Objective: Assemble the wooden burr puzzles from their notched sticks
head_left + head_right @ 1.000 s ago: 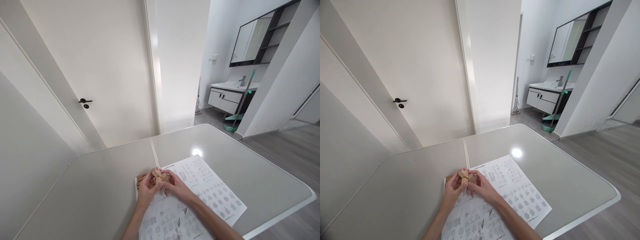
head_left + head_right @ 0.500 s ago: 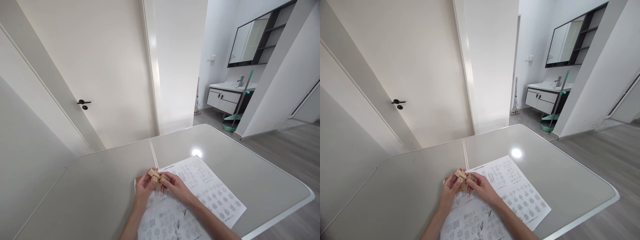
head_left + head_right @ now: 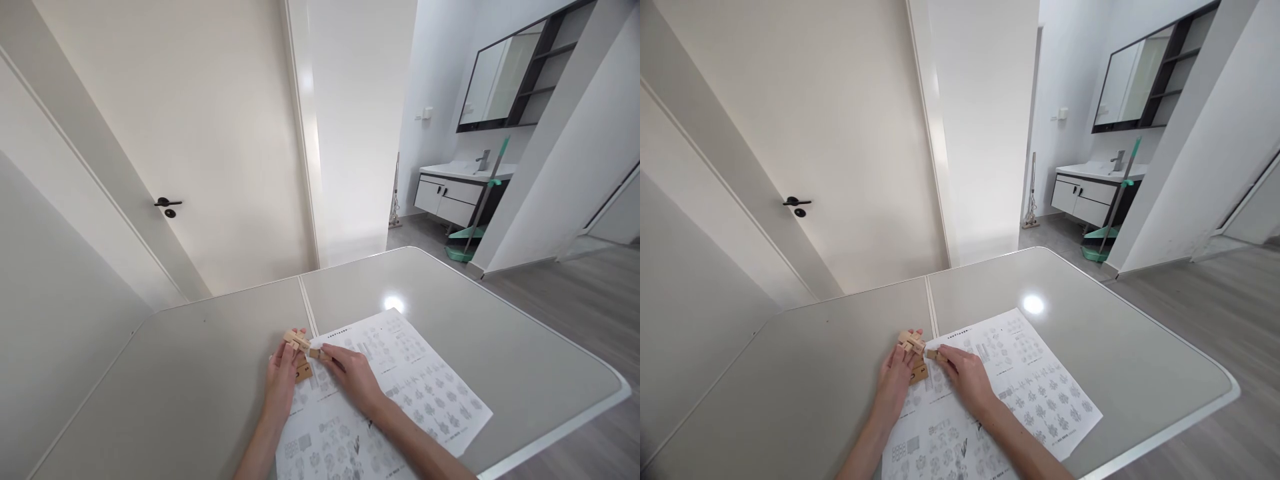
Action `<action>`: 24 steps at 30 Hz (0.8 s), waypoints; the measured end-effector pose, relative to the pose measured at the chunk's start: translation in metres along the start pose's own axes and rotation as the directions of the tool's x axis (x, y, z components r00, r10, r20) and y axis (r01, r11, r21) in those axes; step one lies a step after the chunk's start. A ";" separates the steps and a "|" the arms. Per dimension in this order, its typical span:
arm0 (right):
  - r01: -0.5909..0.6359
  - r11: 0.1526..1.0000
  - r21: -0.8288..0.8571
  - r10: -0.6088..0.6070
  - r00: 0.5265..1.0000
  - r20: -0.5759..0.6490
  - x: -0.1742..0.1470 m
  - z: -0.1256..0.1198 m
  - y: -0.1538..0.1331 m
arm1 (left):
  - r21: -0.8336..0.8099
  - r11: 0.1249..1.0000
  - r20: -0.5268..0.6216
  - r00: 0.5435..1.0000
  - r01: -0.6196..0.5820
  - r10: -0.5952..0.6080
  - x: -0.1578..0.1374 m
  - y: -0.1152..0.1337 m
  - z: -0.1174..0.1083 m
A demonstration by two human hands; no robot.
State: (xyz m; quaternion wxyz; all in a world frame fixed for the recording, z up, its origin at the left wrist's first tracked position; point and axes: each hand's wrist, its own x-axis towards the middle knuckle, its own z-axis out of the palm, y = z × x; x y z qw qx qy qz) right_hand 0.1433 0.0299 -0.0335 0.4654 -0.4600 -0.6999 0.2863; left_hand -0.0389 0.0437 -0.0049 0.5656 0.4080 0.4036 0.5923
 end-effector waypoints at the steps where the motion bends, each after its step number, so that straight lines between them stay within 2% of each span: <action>1: 0.007 0.999 -0.048 -0.007 1.000 0.004 -0.001 0.001 0.001 | 0.007 1.000 0.018 1.000 0.003 -0.003 0.000 -0.001 0.000; 6: 0.042 0.983 -0.179 -0.039 0.999 0.020 -0.002 0.000 0.000 | 0.097 0.995 0.043 0.999 -0.001 -0.003 -0.001 -0.004 -0.002; 11: 0.016 0.998 -0.065 -0.023 0.993 -0.114 -0.001 -0.004 -0.008 | 0.162 0.987 0.051 0.999 -0.023 0.015 -0.006 0.000 0.002; 19: -0.064 0.970 0.235 0.045 0.996 0.083 0.003 -0.011 -0.020 | 0.160 0.987 0.204 0.978 0.017 -0.050 -0.015 0.006 0.014; 21: -0.102 0.945 0.311 0.069 0.991 0.117 0.004 -0.015 -0.023 | 0.170 0.985 0.211 0.976 0.016 -0.052 -0.015 0.008 0.013; 24: -0.181 0.867 0.464 0.076 0.969 0.235 0.006 -0.022 -0.027 | 0.208 0.978 0.234 0.970 0.011 -0.061 -0.013 0.012 0.009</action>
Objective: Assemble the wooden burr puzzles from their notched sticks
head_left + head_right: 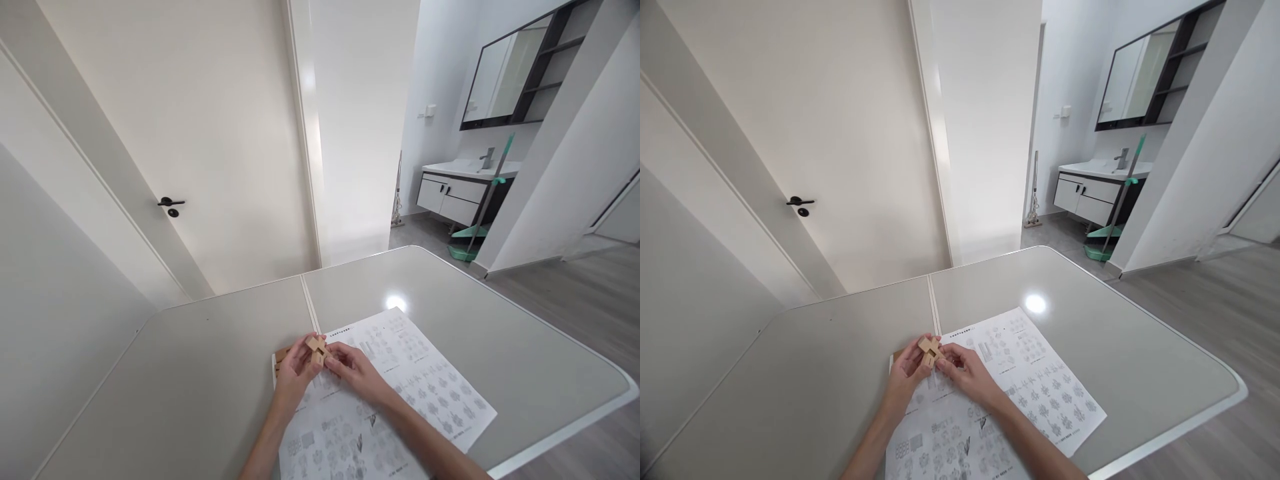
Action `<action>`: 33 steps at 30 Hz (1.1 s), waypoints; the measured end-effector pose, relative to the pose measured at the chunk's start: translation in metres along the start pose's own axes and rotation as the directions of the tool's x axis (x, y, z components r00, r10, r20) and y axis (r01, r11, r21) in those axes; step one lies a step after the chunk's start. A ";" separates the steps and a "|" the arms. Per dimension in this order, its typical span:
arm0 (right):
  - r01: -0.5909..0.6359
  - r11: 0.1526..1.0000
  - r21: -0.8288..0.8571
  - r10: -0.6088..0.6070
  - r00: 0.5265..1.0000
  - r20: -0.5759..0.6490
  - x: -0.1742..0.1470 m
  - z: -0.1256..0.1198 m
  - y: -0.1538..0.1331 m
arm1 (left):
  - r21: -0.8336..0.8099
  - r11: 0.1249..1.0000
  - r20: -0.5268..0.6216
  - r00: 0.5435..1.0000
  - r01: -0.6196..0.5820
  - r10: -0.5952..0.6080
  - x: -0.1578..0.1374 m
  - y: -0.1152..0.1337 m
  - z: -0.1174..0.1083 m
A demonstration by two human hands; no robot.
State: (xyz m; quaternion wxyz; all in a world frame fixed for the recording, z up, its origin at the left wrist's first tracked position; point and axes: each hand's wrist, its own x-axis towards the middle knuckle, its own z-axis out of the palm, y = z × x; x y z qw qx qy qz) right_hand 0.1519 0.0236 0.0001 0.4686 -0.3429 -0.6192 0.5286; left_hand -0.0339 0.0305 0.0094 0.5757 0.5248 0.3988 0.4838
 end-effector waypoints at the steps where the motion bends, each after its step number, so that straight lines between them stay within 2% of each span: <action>1: -0.014 0.998 0.063 0.011 0.999 0.039 0.000 -0.001 -0.001 | 0.020 1.000 -0.004 1.000 -0.008 0.008 0.001 0.001 -0.002; 3: -0.028 0.990 0.139 0.021 0.998 0.054 0.001 -0.004 -0.002 | 0.076 0.996 -0.043 0.998 -0.036 0.039 0.003 0.001 -0.007; 4: -0.030 0.991 0.129 0.028 0.999 0.015 0.002 -0.005 0.000 | 0.121 0.992 -0.074 0.996 -0.044 0.053 0.003 0.001 -0.009; 6: -0.041 0.999 -0.011 0.039 0.990 -0.134 0.003 -0.006 0.007 | 0.243 0.969 -0.143 0.986 -0.044 0.080 0.004 -0.001 -0.012; 8: -0.083 0.960 -0.266 0.002 0.957 -0.291 0.003 -0.006 0.017 | 0.383 0.922 -0.203 0.970 -0.048 0.135 0.004 -0.004 -0.013; 10: -0.115 0.860 -0.497 -0.078 0.933 -0.351 0.002 -0.005 0.028 | 0.536 0.841 -0.219 0.949 -0.077 0.226 0.003 -0.007 -0.013; 12: -0.128 0.774 -0.620 -0.125 0.929 -0.349 0.001 -0.003 0.035 | 0.692 0.714 -0.177 0.931 -0.112 0.318 0.002 -0.009 -0.012; 15: -0.134 0.698 -0.703 -0.145 0.936 -0.322 0.001 -0.001 0.040 | 0.835 0.531 -0.091 0.914 -0.146 0.395 0.001 -0.010 -0.011; 17: -0.122 0.675 -0.728 -0.159 0.939 -0.305 0.001 -0.001 0.041 | 0.866 0.474 -0.062 0.906 -0.160 0.419 0.001 -0.011 -0.011; 22: -0.075 0.692 -0.718 -0.188 0.941 -0.280 0.002 0.000 0.039 | 0.875 0.454 -0.068 0.887 -0.167 0.457 0.003 -0.014 -0.015; 28: 0.022 0.653 -0.757 -0.248 0.951 -0.186 0.001 0.005 0.040 | 0.822 0.561 -0.166 0.904 -0.093 0.394 0.004 -0.015 -0.018; 30: -0.002 0.640 -0.768 -0.243 0.948 -0.205 0.001 0.005 0.042 | 0.822 0.562 -0.156 0.912 -0.092 0.379 0.003 -0.015 -0.016; 33: -0.075 0.634 -0.770 -0.218 0.938 -0.271 0.002 0.004 0.044 | 0.852 0.508 -0.083 0.925 -0.128 0.371 0.002 -0.016 -0.012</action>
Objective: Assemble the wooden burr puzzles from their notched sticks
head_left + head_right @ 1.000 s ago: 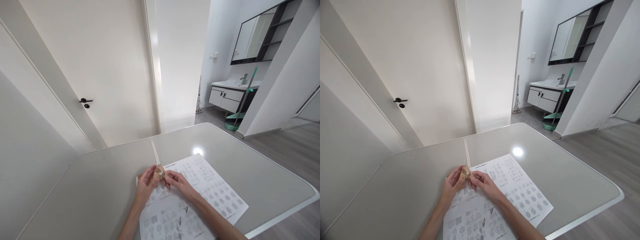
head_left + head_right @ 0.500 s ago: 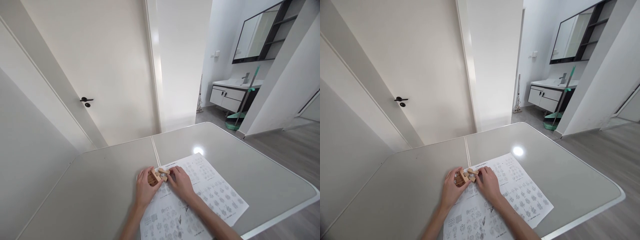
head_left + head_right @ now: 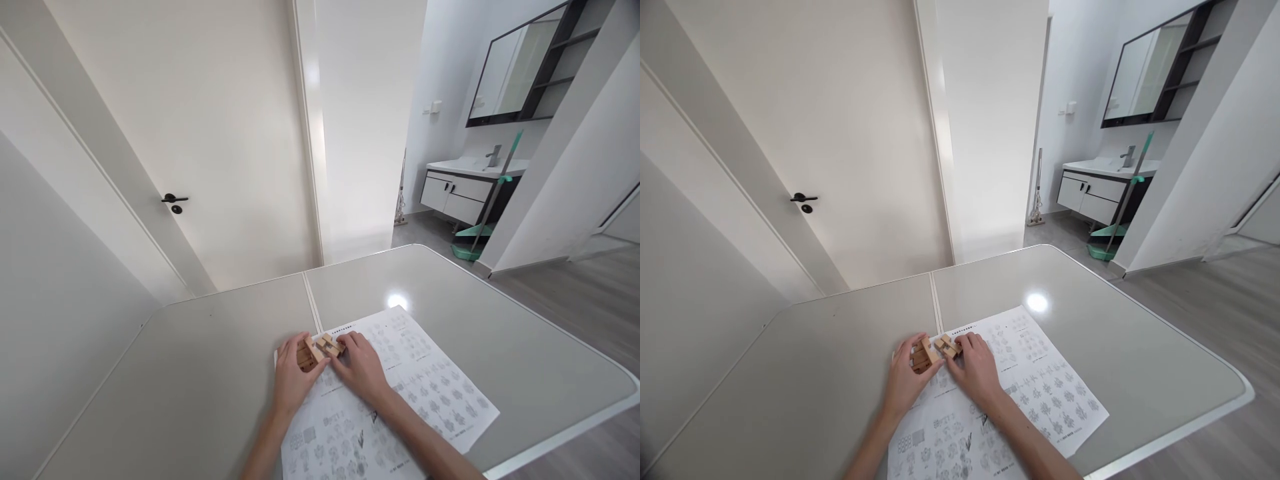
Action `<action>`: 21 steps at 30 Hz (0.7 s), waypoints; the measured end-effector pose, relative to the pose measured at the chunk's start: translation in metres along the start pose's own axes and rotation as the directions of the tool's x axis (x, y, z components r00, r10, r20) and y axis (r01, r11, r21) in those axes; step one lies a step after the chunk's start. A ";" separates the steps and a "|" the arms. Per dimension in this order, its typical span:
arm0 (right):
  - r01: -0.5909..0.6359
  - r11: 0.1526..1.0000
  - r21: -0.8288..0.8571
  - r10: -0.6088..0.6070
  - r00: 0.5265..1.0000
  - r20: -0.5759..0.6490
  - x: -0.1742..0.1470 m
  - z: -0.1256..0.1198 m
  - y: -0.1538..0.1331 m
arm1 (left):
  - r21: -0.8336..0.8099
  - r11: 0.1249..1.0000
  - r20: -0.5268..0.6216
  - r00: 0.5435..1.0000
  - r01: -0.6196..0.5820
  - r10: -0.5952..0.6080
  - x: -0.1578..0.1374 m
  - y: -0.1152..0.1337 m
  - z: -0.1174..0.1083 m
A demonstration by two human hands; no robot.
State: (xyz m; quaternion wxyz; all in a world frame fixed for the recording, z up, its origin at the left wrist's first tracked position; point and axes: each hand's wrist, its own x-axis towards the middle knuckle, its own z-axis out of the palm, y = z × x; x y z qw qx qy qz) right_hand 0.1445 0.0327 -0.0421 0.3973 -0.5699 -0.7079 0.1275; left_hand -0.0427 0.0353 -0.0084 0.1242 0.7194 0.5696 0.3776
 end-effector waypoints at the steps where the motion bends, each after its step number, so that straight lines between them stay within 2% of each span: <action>1: -0.017 1.000 -0.005 0.017 1.000 -0.002 0.000 0.000 0.001 | 0.015 1.000 0.018 1.000 -0.020 0.019 -0.001 0.001 0.001; 8: -0.058 0.998 0.002 0.058 0.998 0.025 0.001 -0.007 0.003 | 0.074 0.996 0.092 0.994 -0.058 0.051 -0.002 0.002 0.009; 14: -0.062 0.998 0.029 0.061 0.997 0.038 0.001 -0.009 0.002 | 0.219 0.967 0.100 0.989 -0.129 0.109 0.001 0.007 0.011; 21: -0.092 0.995 0.044 0.090 0.994 0.059 0.002 -0.009 0.002 | 0.210 0.948 0.181 0.962 -0.240 0.204 0.002 0.005 0.012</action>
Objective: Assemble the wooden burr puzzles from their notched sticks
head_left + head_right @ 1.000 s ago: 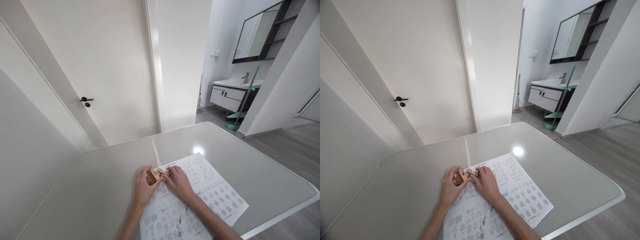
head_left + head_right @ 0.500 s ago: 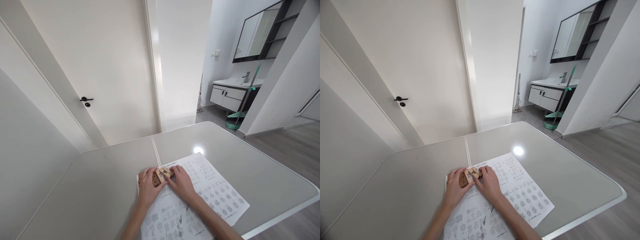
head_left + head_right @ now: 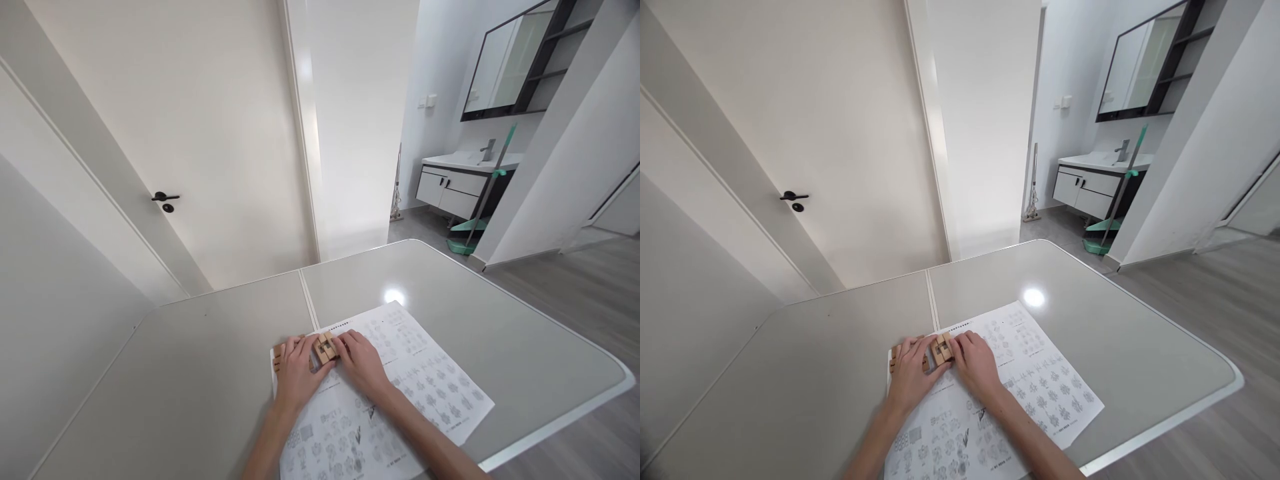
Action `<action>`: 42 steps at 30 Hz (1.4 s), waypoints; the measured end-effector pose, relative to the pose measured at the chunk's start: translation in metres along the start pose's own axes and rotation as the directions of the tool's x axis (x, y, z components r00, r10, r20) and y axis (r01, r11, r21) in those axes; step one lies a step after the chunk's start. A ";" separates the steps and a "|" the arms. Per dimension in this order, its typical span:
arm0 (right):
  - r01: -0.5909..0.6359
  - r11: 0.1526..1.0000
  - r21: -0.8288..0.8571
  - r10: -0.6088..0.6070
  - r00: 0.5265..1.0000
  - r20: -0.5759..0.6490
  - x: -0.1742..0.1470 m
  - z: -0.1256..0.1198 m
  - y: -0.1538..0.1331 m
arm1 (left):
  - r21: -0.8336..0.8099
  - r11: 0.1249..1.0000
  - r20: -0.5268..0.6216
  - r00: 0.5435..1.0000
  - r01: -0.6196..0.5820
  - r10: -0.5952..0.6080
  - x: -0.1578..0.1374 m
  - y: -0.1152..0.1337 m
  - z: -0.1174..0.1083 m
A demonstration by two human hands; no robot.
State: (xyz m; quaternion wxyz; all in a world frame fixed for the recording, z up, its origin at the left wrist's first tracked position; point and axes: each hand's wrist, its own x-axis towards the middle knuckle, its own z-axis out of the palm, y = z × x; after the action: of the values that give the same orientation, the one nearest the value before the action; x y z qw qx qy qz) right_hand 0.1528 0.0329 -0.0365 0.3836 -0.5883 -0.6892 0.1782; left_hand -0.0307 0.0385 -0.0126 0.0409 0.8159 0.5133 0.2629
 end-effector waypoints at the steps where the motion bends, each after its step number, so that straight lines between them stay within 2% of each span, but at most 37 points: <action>1: 0.004 1.000 -0.009 -0.004 1.000 -0.001 0.000 0.000 0.000 | -0.013 1.000 0.012 1.000 -0.009 0.009 0.001 -0.001 0.000; 9: 0.067 0.997 -0.026 -0.067 0.998 0.004 0.001 -0.002 -0.005 | -0.139 0.988 0.160 0.983 -0.063 0.085 0.012 0.002 -0.009; 16: 0.066 0.997 0.041 -0.066 0.998 0.015 0.001 -0.005 -0.006 | -0.216 0.974 0.224 0.968 -0.061 0.110 0.018 0.008 -0.024; 23: 0.002 0.990 0.142 -0.003 1.000 0.006 0.002 -0.010 -0.010 | -0.299 0.954 0.236 0.967 -0.019 0.093 0.020 0.013 -0.032; 27: -0.013 0.961 0.275 0.010 1.000 0.012 0.003 -0.022 -0.017 | -0.311 0.948 0.227 0.974 0.065 0.008 0.004 0.011 -0.043; 32: -0.020 0.956 0.294 -0.013 0.994 0.108 -0.013 -0.049 -0.033 | -0.263 0.936 0.238 0.956 0.235 -0.173 -0.050 0.009 -0.056; 37: -0.058 0.964 0.258 0.008 0.981 0.192 -0.048 -0.066 -0.034 | -0.143 0.890 0.058 0.901 0.433 -0.429 -0.098 0.008 -0.056; 42: -0.111 0.972 0.206 0.075 0.981 0.178 -0.074 -0.067 -0.020 | -0.039 0.836 -0.040 0.835 0.547 -0.549 -0.108 0.013 -0.054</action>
State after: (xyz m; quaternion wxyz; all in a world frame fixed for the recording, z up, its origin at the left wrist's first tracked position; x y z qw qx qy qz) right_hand 0.1902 -0.0557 -0.0033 0.3762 -0.5577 -0.6676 0.3190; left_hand -0.0820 -0.0714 -0.0043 0.1123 0.6276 0.7226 0.2671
